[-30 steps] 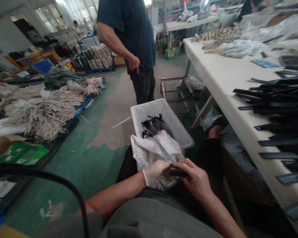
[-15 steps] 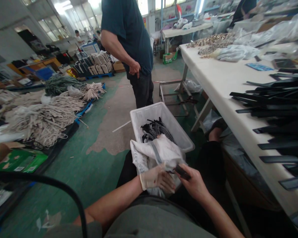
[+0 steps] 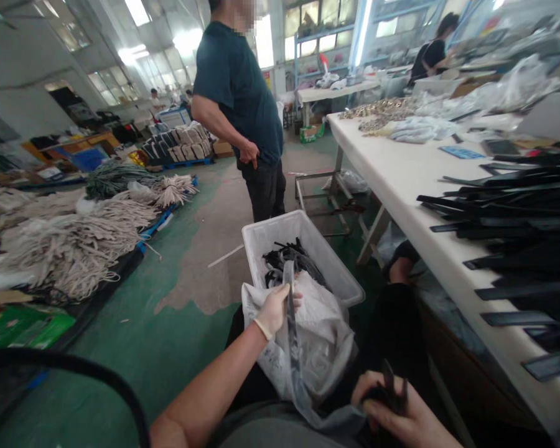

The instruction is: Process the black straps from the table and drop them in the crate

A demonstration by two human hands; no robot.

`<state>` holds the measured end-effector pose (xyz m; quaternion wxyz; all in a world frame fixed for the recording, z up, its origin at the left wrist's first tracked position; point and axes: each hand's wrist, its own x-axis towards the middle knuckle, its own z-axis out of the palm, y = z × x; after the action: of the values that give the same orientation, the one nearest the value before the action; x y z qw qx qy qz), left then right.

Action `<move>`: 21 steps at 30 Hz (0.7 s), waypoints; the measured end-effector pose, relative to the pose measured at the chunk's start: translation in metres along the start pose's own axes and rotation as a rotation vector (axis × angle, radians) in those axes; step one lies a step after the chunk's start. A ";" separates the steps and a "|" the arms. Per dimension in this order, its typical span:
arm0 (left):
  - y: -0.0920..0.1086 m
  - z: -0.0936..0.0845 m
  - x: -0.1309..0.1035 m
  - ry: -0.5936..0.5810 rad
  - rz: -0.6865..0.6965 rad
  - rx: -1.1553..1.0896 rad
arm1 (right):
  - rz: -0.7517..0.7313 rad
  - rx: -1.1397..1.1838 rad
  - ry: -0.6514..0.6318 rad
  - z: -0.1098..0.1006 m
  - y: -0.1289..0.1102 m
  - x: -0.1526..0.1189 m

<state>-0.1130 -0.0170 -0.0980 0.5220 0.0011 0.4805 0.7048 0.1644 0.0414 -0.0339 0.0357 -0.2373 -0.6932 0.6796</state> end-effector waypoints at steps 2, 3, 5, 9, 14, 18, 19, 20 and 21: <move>-0.007 0.002 -0.017 -0.098 0.038 0.137 | -0.037 0.132 0.074 -0.007 0.003 0.020; -0.011 0.002 -0.027 -0.143 0.038 0.205 | -0.051 0.179 0.123 -0.012 0.002 0.030; -0.016 0.000 -0.048 -0.220 0.013 0.325 | -0.060 0.253 0.205 -0.025 -0.003 0.049; -0.017 -0.002 -0.082 -0.391 -0.046 0.574 | -0.117 0.386 0.252 -0.045 -0.015 0.077; -0.018 -0.003 -0.103 -0.517 -0.033 0.790 | -0.140 0.476 0.267 -0.054 -0.012 0.094; -0.026 -0.013 -0.106 -0.525 -0.044 0.941 | -0.175 0.524 0.275 -0.058 -0.007 0.092; -0.028 -0.016 -0.105 -0.526 -0.053 0.973 | -0.191 0.512 0.279 -0.059 -0.007 0.089; -0.029 -0.019 -0.103 -0.528 -0.057 1.004 | -0.201 0.488 0.292 -0.060 -0.009 0.086; -0.029 -0.021 -0.100 -0.528 -0.055 1.032 | -0.203 0.449 0.315 -0.060 -0.012 0.082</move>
<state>-0.0563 -0.1052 -0.0790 0.5743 0.4187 0.6152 0.3412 0.1106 0.1283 -0.0402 0.2624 -0.2552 -0.5317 0.7638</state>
